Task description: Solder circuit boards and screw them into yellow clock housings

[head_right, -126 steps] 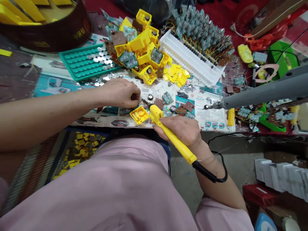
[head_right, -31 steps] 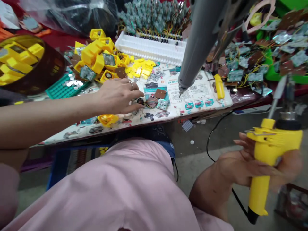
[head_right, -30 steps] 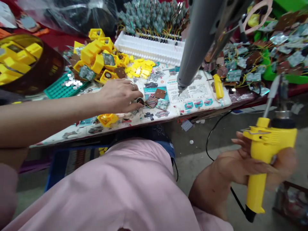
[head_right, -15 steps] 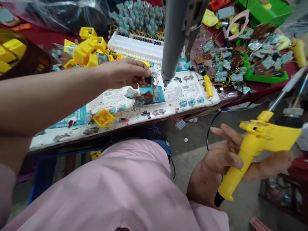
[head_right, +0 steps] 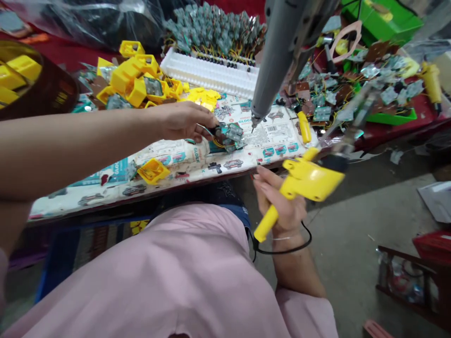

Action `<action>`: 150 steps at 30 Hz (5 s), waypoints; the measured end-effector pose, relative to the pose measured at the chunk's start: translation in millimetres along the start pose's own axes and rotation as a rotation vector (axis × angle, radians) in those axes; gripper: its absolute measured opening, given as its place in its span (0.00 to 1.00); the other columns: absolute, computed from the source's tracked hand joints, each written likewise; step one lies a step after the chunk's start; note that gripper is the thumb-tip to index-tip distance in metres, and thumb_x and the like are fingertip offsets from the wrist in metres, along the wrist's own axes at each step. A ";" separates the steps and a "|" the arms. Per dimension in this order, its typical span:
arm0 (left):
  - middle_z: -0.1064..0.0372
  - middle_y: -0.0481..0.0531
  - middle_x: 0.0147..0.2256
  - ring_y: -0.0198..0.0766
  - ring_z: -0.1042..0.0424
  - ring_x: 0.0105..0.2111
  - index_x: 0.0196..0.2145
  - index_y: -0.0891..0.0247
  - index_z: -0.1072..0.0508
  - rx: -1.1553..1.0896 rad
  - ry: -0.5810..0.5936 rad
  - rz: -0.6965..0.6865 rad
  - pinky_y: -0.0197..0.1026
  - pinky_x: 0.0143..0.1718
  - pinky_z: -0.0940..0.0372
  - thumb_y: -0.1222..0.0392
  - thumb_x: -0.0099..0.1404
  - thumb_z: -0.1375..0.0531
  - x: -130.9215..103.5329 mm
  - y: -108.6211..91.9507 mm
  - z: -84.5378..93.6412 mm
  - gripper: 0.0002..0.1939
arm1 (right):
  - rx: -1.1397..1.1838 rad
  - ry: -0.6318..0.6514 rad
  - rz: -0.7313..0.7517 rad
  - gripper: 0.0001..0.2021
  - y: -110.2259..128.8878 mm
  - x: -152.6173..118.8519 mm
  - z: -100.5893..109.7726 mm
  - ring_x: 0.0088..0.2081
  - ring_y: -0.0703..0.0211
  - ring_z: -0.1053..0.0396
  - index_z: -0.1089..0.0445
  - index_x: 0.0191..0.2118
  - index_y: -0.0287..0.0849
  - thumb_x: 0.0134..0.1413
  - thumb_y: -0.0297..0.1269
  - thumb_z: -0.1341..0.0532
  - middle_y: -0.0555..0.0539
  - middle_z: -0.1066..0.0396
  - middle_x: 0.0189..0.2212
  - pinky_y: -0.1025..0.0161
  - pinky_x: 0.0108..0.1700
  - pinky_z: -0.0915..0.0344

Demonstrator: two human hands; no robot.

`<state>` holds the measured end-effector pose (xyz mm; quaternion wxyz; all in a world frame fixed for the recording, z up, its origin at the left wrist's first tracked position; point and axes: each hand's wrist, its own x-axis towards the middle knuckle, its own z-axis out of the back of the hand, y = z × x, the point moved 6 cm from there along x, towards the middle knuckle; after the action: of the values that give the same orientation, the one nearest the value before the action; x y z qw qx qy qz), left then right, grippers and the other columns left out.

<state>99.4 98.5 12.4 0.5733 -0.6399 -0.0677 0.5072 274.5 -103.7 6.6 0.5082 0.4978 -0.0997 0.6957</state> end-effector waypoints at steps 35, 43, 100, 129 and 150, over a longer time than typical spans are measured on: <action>0.22 0.49 0.32 0.35 0.25 0.31 0.50 0.59 0.23 0.875 0.045 -0.284 0.34 0.35 0.35 0.51 0.63 0.44 -44.2 45.6 39.9 0.20 | 0.068 0.452 0.305 0.17 26.9 62.6 -125.1 0.48 0.56 0.23 0.35 0.56 0.47 0.62 0.35 0.38 0.44 0.23 0.50 0.60 0.49 0.25; 0.23 0.56 0.43 0.46 0.25 0.42 0.44 0.60 0.22 1.209 -0.086 -0.331 0.39 0.35 0.38 0.54 0.63 0.46 -50.7 36.4 14.7 0.18 | 0.150 0.521 0.261 0.21 29.0 66.0 -119.8 0.56 0.53 0.27 0.38 0.60 0.48 0.62 0.31 0.40 0.43 0.29 0.58 0.57 0.54 0.25; 0.23 0.52 0.40 0.39 0.26 0.41 0.41 0.60 0.22 1.509 -0.028 -1.009 0.39 0.34 0.36 0.61 0.74 0.51 -72.6 66.2 8.8 0.17 | 0.069 0.514 0.048 0.11 40.8 38.3 -127.4 0.36 0.62 0.22 0.32 0.50 0.43 0.63 0.36 0.39 0.49 0.21 0.37 0.67 0.39 0.30; 0.26 0.47 0.30 0.35 0.26 0.33 0.38 0.64 0.23 0.985 -0.348 -0.653 0.39 0.41 0.34 0.59 0.67 0.47 -43.7 48.1 24.9 0.13 | -0.275 0.354 0.126 0.12 44.6 37.1 -136.8 0.38 0.55 0.32 0.30 0.50 0.46 0.67 0.42 0.44 0.49 0.25 0.33 0.56 0.42 0.37; 0.25 0.59 0.44 0.44 0.26 0.41 0.42 0.66 0.23 1.430 -0.371 -0.852 0.41 0.35 0.34 0.58 0.69 0.45 -71.3 64.5 -11.7 0.13 | -0.031 0.549 0.003 0.16 39.7 45.5 -129.7 0.39 0.56 0.25 0.35 0.53 0.44 0.59 0.33 0.39 0.49 0.23 0.37 0.59 0.42 0.36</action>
<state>42.0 21.6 -0.6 0.9610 0.0495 -0.0587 0.2656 166.3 -10.8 -5.6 0.5227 0.2827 0.0304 0.8037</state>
